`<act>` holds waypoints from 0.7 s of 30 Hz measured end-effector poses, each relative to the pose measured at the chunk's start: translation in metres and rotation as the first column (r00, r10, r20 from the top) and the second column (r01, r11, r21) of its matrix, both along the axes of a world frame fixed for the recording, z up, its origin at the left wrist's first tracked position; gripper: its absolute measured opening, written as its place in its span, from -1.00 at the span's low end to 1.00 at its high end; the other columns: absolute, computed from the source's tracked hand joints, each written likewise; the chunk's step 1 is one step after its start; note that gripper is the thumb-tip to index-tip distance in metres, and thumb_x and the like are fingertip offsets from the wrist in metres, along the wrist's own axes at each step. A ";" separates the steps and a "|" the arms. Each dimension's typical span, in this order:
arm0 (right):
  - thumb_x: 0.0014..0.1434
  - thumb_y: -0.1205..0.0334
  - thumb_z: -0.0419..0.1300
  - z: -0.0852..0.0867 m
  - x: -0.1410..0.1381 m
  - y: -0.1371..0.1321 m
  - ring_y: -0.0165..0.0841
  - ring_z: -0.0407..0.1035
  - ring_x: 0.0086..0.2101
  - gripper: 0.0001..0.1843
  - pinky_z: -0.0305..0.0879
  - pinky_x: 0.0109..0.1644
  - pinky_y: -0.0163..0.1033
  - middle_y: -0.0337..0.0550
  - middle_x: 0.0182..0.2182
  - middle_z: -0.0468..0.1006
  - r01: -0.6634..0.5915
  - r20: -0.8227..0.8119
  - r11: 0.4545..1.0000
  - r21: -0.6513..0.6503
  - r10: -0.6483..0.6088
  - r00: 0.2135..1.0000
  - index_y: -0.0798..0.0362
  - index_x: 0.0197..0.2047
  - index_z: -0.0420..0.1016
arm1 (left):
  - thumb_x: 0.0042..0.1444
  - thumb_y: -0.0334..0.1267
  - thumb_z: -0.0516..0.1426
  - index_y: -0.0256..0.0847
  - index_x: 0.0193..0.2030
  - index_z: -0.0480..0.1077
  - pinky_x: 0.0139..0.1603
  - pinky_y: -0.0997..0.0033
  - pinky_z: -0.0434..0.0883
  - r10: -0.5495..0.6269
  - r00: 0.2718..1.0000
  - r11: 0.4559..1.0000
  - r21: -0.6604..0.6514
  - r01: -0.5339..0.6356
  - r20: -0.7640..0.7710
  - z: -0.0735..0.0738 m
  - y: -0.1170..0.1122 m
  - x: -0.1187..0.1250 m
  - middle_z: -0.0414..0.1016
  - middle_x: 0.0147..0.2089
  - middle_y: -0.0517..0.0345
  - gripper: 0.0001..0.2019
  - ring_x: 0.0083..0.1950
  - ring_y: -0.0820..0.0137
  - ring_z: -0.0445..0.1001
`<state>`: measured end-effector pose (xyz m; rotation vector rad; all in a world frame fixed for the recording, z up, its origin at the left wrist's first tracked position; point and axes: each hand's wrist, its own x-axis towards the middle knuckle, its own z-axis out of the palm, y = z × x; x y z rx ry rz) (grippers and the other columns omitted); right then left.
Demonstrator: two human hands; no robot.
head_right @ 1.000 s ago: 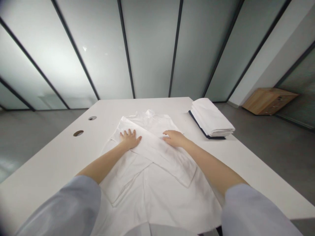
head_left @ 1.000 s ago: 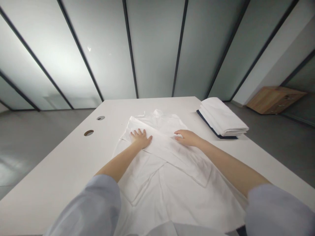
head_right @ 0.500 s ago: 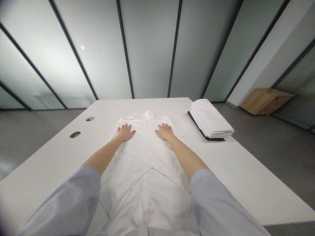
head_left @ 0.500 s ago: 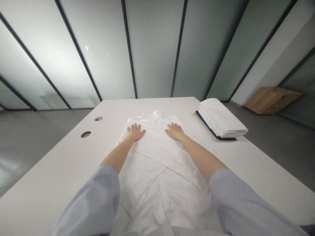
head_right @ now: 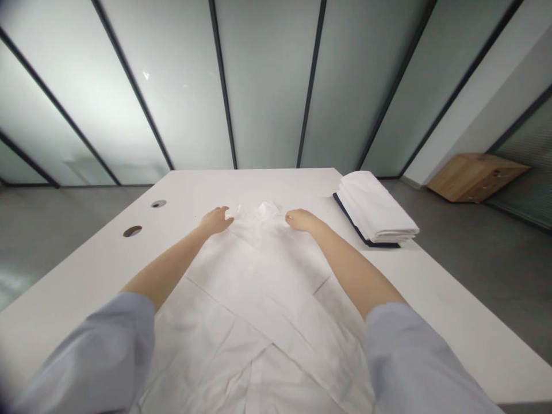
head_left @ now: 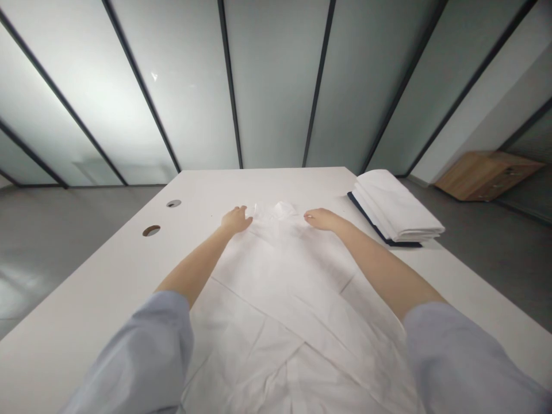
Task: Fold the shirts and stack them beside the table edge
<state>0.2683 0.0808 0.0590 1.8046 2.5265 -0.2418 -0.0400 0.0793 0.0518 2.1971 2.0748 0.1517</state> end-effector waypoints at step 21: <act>0.25 0.26 -0.06 -0.054 -0.015 0.063 -0.35 0.50 -0.26 -0.61 0.32 -0.21 -0.37 -0.06 -0.26 0.65 0.402 -0.585 0.915 -0.029 -0.341 0.735 0.15 -0.14 0.59 | 0.21 -0.24 -0.06 -0.17 -0.12 0.54 -0.32 0.49 0.44 0.181 0.780 0.983 -0.133 -0.126 0.600 -0.033 0.046 0.016 0.61 -0.24 0.11 -0.66 -0.20 0.39 0.55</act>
